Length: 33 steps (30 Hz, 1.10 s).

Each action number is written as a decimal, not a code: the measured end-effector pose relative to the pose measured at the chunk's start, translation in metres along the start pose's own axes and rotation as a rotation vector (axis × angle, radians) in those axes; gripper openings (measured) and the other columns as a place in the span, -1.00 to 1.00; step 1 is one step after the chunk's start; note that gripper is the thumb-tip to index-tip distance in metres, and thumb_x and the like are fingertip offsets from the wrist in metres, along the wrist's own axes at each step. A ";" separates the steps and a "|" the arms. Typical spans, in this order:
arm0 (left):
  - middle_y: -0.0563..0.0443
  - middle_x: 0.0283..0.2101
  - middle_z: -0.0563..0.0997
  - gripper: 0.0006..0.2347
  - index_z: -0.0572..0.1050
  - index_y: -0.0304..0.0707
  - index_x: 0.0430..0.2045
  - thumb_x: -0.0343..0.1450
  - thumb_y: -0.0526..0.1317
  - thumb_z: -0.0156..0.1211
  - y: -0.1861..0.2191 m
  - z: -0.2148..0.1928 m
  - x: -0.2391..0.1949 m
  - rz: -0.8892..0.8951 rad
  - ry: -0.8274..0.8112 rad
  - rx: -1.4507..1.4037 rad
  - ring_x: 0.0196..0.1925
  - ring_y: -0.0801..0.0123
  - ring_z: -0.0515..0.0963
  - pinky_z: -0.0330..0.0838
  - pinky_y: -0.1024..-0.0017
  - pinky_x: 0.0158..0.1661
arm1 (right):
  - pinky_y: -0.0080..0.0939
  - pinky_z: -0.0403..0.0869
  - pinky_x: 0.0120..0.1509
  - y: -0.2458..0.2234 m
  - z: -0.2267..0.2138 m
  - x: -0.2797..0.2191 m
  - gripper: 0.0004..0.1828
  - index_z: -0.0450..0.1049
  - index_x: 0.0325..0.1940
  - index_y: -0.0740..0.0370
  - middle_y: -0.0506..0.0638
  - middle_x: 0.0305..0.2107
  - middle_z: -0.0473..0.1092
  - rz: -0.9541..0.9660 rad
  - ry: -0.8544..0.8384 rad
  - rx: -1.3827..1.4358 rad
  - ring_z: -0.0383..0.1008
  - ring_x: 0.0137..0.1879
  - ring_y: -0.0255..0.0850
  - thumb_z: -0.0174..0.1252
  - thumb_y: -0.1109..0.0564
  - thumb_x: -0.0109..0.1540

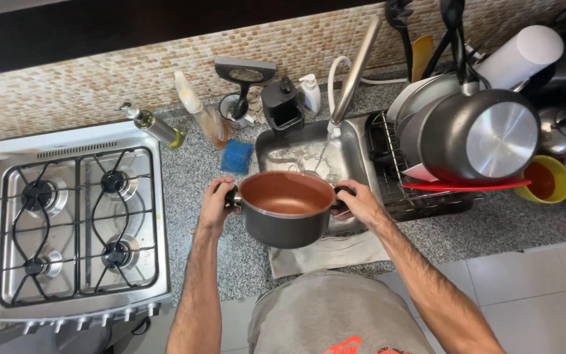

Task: Washing a ladle and two pots in a kitchen sink using a sponge.

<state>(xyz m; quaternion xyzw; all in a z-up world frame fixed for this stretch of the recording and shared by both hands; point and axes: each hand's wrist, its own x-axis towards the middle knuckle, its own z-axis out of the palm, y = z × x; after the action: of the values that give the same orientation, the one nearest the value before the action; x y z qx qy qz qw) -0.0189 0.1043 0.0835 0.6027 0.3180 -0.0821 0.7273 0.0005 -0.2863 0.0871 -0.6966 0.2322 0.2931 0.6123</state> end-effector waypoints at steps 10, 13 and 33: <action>-0.15 -0.32 0.75 -0.85 0.72 -0.32 -0.05 0.56 -0.25 0.42 -0.052 -0.114 -0.022 0.211 0.101 -0.183 -0.41 0.28 0.76 0.73 0.34 -0.39 | 0.29 0.67 -0.04 0.012 0.083 -0.010 -0.32 0.34 0.49 0.18 0.65 0.16 0.39 -0.280 -0.163 -0.267 0.57 0.16 0.44 0.23 0.22 0.26; -0.15 -0.37 0.73 -0.87 0.73 -0.34 -0.11 0.56 -0.25 0.44 -0.067 -0.132 -0.021 0.228 0.176 -0.171 -0.47 0.28 0.74 0.72 0.34 -0.46 | 0.47 0.50 0.31 0.011 0.089 0.016 -0.44 0.48 0.42 0.03 0.55 0.16 0.50 -0.295 -0.206 -0.450 0.50 0.36 0.48 0.18 -0.04 0.32; -0.15 0.29 0.70 -0.38 0.54 0.28 0.39 0.36 0.09 0.58 -0.044 -0.144 -0.020 0.076 0.332 0.573 0.28 -0.17 0.68 0.59 -0.06 0.25 | 0.20 0.58 0.43 -0.052 0.211 0.193 -0.10 0.26 0.08 -0.15 0.04 0.18 0.32 -0.605 -0.109 -0.969 0.52 0.35 0.22 0.75 -0.29 -0.07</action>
<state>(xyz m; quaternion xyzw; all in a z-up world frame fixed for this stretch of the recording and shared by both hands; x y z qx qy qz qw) -0.1096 0.2214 0.0480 0.7992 0.3734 -0.0417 0.4691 0.1491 -0.0634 -0.0255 -0.9170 -0.1703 0.2132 0.2908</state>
